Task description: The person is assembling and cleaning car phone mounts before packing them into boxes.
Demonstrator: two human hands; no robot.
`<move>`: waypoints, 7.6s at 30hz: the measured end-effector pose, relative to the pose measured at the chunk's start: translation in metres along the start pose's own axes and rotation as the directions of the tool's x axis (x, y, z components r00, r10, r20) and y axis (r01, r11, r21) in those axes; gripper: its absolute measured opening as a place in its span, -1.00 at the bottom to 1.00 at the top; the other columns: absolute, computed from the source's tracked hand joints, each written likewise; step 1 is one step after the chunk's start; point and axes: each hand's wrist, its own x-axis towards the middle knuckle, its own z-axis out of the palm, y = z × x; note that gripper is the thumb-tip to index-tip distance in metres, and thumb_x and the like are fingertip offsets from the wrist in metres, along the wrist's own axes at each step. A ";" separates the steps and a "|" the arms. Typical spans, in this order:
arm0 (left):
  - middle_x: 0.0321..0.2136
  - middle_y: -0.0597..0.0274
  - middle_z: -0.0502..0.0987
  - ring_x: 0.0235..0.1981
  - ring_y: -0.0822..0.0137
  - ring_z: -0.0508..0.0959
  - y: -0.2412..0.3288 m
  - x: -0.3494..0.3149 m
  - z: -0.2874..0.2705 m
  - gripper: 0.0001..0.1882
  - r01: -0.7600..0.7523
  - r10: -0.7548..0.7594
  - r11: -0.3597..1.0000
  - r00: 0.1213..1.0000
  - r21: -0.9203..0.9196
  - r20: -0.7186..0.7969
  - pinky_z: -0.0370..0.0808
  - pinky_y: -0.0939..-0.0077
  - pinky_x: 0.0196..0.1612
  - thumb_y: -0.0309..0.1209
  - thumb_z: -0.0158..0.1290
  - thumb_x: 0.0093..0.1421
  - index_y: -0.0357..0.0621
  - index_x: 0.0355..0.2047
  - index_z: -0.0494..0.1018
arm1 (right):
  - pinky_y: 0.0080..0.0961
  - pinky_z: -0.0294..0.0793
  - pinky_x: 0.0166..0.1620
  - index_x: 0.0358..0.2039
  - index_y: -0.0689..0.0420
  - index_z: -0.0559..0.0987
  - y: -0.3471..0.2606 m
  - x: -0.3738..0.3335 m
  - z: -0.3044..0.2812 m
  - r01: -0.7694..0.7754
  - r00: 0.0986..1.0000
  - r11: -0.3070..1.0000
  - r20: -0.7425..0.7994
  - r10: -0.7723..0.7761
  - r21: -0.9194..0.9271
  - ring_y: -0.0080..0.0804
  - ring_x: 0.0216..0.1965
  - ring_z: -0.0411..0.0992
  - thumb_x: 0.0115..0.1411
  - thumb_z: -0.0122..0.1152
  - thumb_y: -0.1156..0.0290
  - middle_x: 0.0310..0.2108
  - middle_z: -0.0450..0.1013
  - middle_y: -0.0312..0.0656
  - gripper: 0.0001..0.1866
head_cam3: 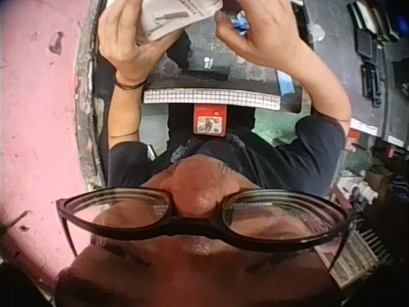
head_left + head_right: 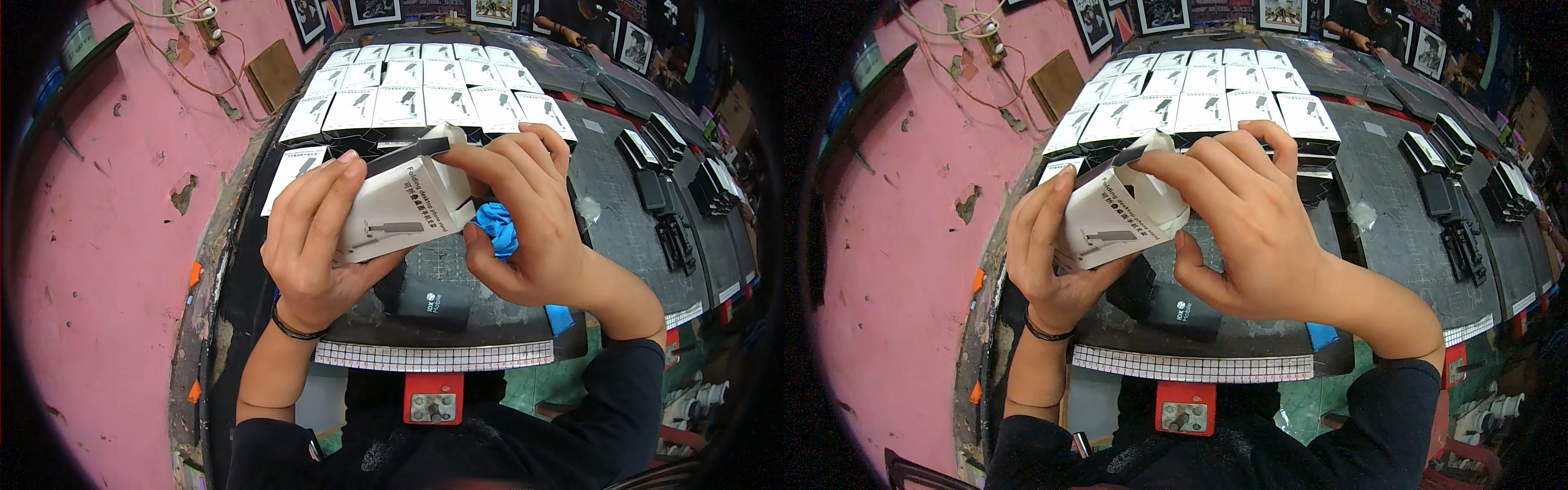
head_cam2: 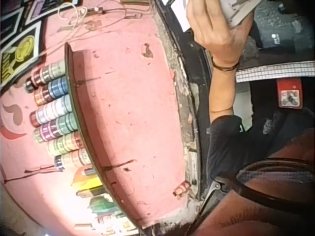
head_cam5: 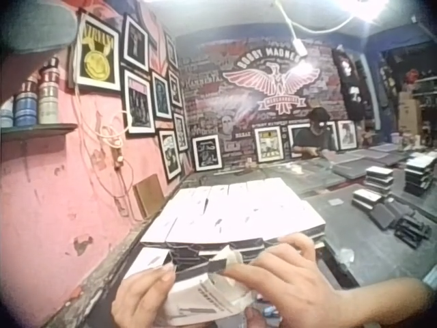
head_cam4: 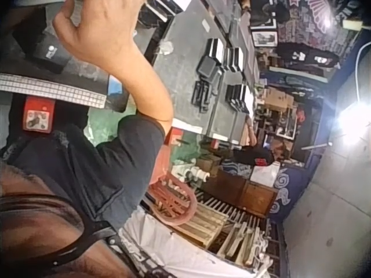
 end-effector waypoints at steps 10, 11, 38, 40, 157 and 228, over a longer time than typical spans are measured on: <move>0.10 0.06 0.69 0.08 0.01 0.67 -0.007 0.013 -0.004 -0.23 -0.262 0.259 0.965 0.962 0.019 0.081 0.66 0.13 0.12 -0.15 0.57 -0.08 -0.14 0.15 0.63 | -0.26 0.36 0.00 0.12 0.29 0.52 0.007 0.002 -0.012 -0.015 0.999 0.992 0.050 0.009 0.125 -0.31 -0.36 0.37 -0.13 0.20 0.63 -0.37 0.41 -0.22 -0.33; 0.10 0.06 0.69 0.08 0.01 0.67 -0.007 0.014 -0.002 -0.23 -0.257 0.254 0.966 0.963 0.016 0.083 0.66 0.13 0.12 -0.15 0.57 -0.08 -0.14 0.15 0.63 | -0.26 0.36 0.00 0.12 0.29 0.52 0.009 0.003 -0.014 -0.020 0.998 0.992 0.055 0.013 0.127 -0.31 -0.36 0.37 -0.13 0.20 0.63 -0.37 0.41 -0.22 -0.33; 0.34 0.04 0.34 0.36 0.21 0.44 -0.013 -0.039 0.046 0.10 0.345 -0.337 0.658 0.930 -0.669 0.149 0.56 0.29 0.32 -0.29 0.55 0.16 -0.24 0.51 0.07 | -0.28 0.67 -0.10 -0.22 0.15 0.81 0.038 -0.035 0.041 0.316 0.899 0.812 0.119 -0.422 0.491 -0.13 -0.12 0.72 0.12 0.61 0.00 -0.17 0.72 -0.08 -0.54; 0.34 0.04 0.34 0.35 0.23 0.45 -0.015 -0.041 0.054 0.10 0.336 -0.322 0.653 0.934 -0.679 0.153 0.56 0.32 0.30 -0.29 0.55 0.15 -0.24 0.51 0.07 | -0.29 0.67 -0.11 -0.24 0.16 0.81 0.036 -0.054 0.046 0.290 0.898 0.817 0.152 -0.412 0.498 -0.13 -0.13 0.72 0.10 0.63 0.03 -0.18 0.72 -0.09 -0.57; 0.28 0.04 0.37 0.31 0.15 0.46 -0.003 -0.053 0.075 0.00 0.472 -0.330 0.775 0.870 -0.420 0.367 0.44 0.21 0.35 -0.26 0.46 0.17 -0.15 0.52 0.19 | -0.30 0.55 0.11 0.12 0.19 0.68 0.041 -0.059 0.066 -0.118 0.934 0.893 -0.256 0.248 0.434 -0.17 0.08 0.53 0.09 0.56 0.59 0.10 0.45 0.02 -0.47; 0.31 -0.09 0.45 0.26 0.05 0.56 0.003 -0.053 0.074 0.00 0.523 -0.349 0.751 0.833 -0.403 0.429 0.51 0.18 0.29 -0.28 0.45 0.20 -0.06 0.58 0.22 | -0.24 0.44 0.38 0.49 0.31 0.36 0.025 -0.064 0.089 -0.343 0.918 0.746 0.037 0.394 0.571 0.06 0.47 0.37 0.49 0.19 0.51 0.49 0.30 0.22 -0.40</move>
